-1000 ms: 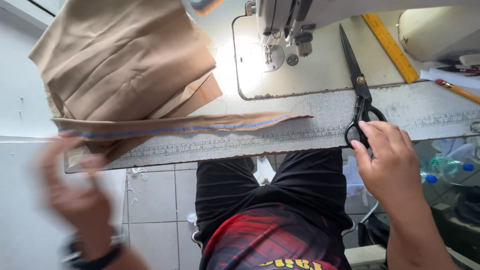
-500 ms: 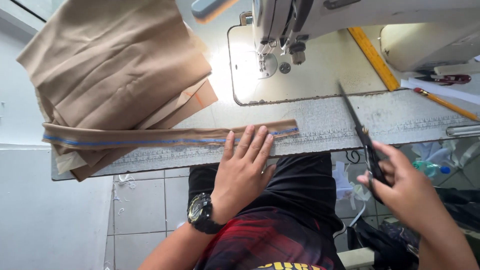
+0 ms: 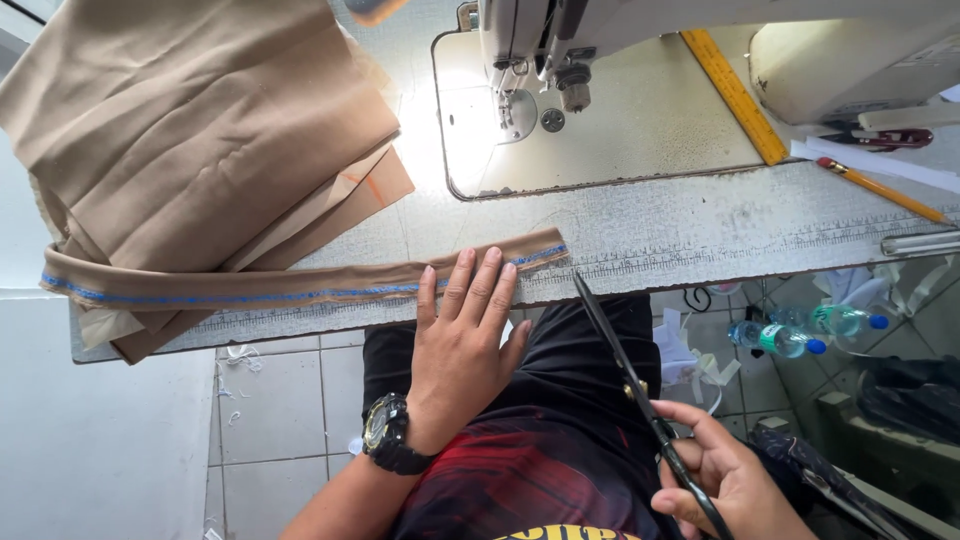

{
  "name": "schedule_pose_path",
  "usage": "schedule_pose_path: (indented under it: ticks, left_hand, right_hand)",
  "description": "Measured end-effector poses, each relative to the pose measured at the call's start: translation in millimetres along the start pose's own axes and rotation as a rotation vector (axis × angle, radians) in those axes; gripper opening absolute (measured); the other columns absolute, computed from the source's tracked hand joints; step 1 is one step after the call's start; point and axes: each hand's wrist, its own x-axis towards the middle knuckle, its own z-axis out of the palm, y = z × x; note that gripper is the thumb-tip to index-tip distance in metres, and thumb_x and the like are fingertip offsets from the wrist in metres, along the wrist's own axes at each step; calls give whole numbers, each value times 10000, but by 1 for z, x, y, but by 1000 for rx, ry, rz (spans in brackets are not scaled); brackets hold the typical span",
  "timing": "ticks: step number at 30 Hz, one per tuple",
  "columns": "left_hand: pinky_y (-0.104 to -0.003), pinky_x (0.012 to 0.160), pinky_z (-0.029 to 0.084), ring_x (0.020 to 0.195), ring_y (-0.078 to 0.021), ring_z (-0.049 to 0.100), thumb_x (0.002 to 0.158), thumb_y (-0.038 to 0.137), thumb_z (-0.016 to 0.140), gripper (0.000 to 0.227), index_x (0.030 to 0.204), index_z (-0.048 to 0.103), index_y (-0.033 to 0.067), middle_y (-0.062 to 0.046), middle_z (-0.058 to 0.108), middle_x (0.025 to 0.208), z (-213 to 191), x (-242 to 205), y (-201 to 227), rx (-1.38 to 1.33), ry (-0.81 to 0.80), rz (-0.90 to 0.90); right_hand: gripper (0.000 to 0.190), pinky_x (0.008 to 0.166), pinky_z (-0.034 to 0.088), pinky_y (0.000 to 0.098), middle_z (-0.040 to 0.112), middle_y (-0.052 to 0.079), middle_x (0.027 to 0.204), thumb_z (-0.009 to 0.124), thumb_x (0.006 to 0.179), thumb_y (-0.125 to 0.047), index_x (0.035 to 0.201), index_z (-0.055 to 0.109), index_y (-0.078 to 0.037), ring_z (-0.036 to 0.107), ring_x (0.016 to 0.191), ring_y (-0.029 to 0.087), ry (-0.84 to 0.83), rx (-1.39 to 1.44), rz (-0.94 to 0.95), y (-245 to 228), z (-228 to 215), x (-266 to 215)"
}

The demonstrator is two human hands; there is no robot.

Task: A person uses scissors to cut and trim a long strip of brown fabric at a sewing workstation.

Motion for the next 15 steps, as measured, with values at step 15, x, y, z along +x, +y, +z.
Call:
schedule_pose_path:
  ticks: [15]
  left_hand:
    - [-570, 1186, 262, 1455, -322, 456, 984, 383, 628, 523, 1425, 602, 105, -100, 549, 1532, -6, -8, 10, -31, -39, -17]
  right_hand:
    - [916, 445, 497, 302, 606, 123, 631, 863, 709, -117, 1523, 445, -115, 564, 438, 179, 76, -105, -202, -19, 55, 31]
